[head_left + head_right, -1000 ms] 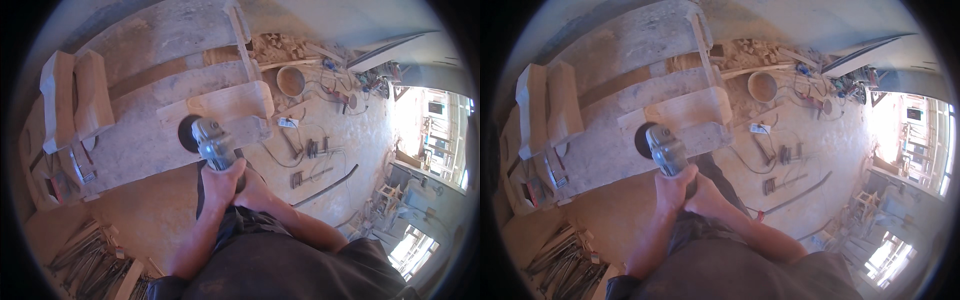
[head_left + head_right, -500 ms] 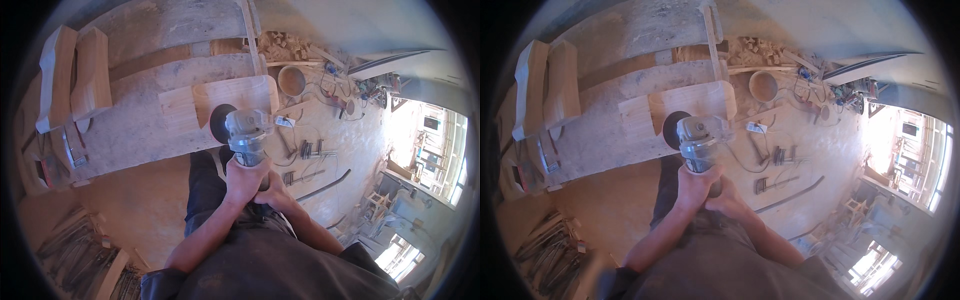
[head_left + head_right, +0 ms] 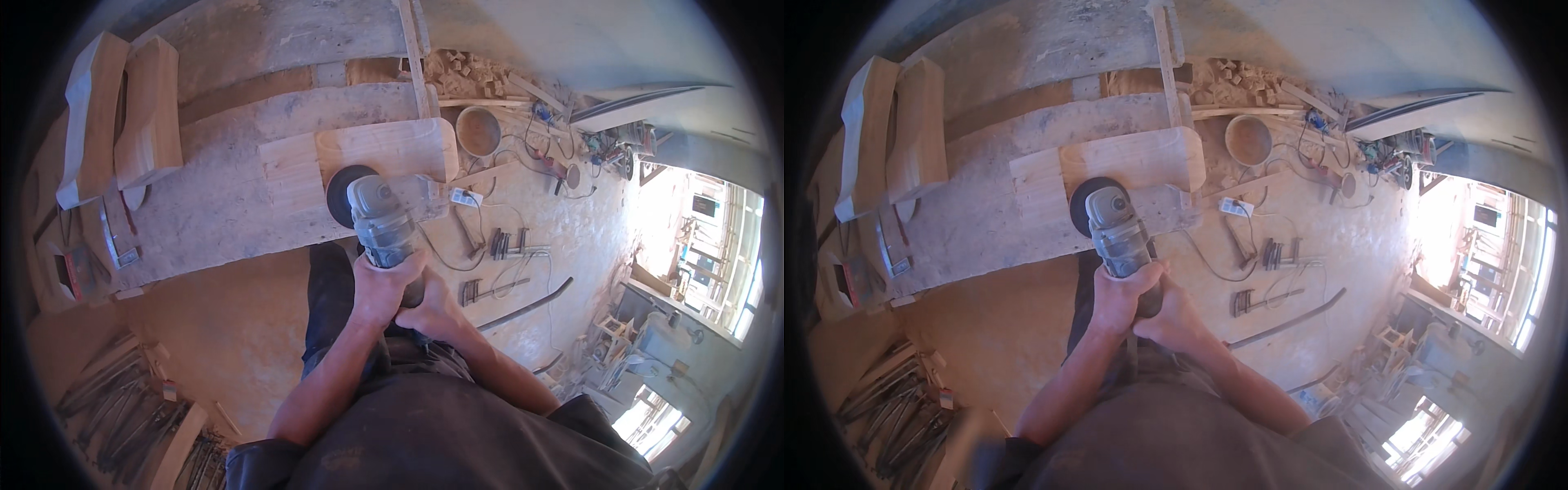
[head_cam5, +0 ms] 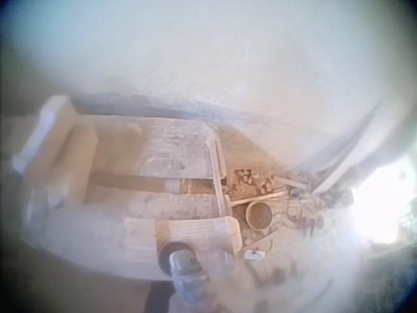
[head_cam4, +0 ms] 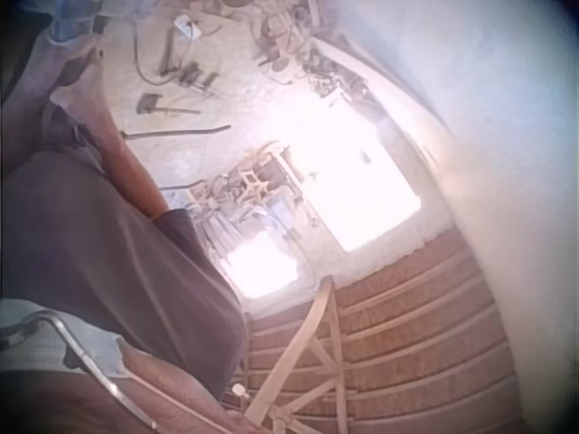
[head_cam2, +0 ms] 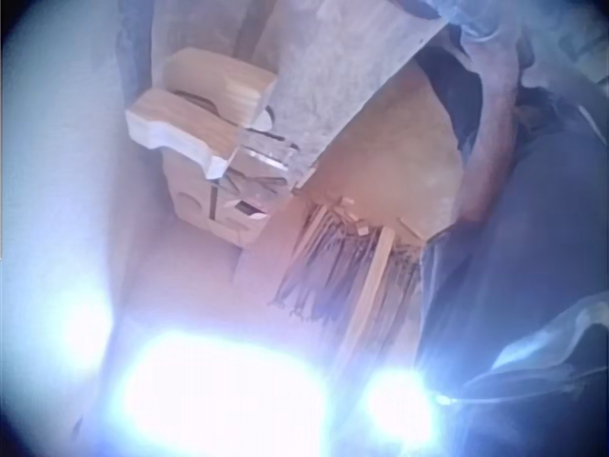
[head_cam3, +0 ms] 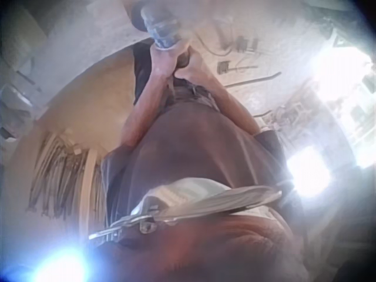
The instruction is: The person uses an angle grinder to sand a wooden piece on a workbench. They then measure and mark the wood with a ruler and pencil before resuming sanding.
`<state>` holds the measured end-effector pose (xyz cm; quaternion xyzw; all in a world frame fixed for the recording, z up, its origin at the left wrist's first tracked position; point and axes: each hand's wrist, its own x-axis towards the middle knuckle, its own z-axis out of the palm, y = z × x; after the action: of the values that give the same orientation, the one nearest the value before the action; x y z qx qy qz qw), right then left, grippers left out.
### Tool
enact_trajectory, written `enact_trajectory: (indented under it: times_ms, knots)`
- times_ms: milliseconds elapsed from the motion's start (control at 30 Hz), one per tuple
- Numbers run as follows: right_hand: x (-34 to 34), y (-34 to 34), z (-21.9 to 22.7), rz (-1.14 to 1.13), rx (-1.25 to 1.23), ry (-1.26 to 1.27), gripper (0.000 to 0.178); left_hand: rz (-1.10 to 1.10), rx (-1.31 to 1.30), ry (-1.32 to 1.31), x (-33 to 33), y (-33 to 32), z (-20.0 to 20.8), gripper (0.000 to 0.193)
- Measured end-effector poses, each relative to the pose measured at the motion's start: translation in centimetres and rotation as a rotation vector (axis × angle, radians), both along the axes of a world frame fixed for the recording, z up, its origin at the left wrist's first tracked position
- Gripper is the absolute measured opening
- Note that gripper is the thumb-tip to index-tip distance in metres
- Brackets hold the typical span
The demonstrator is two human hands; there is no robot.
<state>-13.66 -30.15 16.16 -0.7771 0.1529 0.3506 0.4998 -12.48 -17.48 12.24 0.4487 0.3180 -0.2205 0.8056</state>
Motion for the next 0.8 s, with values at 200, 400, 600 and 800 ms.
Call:
enact_trajectory:
  times_ms: [200, 400, 600, 800]
  knots:
    - [-1.2, -0.6, -0.6, 0.044, 0.022, -0.001, 0.085, 0.0, -0.006, 0.005, -0.9, -0.4, -0.4, 0.021]
    - [-0.8, 0.0, -0.7, 0.041, -0.009, -0.014, 0.09, -0.006, -0.043, -0.007, -0.9, 0.1, -1.2, 0.021]
    - [-0.9, -0.2, -1.0, 0.022, 0.026, -0.03, 0.091, 0.015, -0.061, 0.004, -0.6, 0.0, -0.5, 0.02]
    - [-0.4, -0.3, -1.9, 0.047, 0.004, -0.044, 0.089, 0.01, -0.049, -0.014, 0.3, 0.2, -0.7, 0.018]
